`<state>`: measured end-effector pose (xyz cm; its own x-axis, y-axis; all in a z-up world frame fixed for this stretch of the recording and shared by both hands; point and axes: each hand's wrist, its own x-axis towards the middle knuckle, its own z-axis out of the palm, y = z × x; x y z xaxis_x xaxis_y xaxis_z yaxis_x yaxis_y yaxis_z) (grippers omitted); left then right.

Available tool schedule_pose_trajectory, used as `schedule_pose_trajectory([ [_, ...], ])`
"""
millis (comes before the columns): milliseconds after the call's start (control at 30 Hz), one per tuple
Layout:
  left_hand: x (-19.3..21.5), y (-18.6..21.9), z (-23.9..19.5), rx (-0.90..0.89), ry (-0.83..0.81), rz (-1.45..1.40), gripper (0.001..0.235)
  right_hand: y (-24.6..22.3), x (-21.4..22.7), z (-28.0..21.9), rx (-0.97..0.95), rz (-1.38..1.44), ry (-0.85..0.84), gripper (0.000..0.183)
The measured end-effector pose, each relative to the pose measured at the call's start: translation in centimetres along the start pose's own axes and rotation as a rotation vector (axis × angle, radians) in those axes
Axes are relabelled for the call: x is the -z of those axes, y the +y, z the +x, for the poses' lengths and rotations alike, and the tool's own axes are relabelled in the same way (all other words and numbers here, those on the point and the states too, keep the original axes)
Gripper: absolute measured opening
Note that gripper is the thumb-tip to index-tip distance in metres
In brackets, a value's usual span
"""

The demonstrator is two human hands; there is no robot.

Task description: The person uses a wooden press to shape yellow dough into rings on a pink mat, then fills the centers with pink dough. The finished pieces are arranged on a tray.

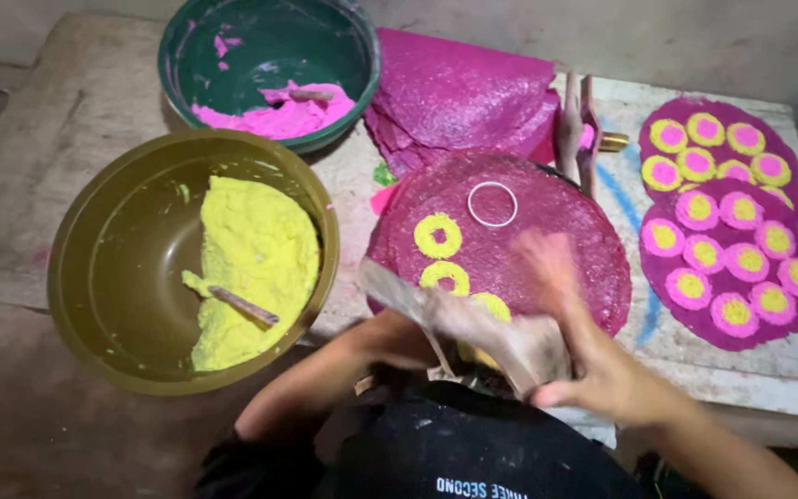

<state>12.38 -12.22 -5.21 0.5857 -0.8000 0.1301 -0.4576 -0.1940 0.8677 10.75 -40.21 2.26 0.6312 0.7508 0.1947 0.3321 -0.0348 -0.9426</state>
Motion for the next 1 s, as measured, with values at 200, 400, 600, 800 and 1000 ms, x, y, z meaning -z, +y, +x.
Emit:
schedule_pose_trajectory([
  [200,2.9,-6.6,4.8,0.416,0.002,-0.278,0.062,8.1,0.4,-8.8,-0.715,0.433,0.069,0.101],
  [400,6.5,-22.8,8.1,0.872,0.750,0.205,0.061,13.5,-1.4,-17.2,-0.854,0.237,0.567,0.076],
  [600,3.0,-29.3,3.8,0.603,0.909,-0.633,0.046,17.3,-2.0,-21.8,-0.709,0.252,0.695,0.064],
  [800,-5.3,-20.1,-2.1,0.604,1.151,-0.816,0.048,19.0,-2.3,-20.6,-0.583,0.327,0.684,0.069],
  [1000,-13.9,-12.2,-4.7,0.255,1.114,-1.046,0.073,19.4,-2.0,-17.0,-0.662,0.418,0.723,0.079],
])
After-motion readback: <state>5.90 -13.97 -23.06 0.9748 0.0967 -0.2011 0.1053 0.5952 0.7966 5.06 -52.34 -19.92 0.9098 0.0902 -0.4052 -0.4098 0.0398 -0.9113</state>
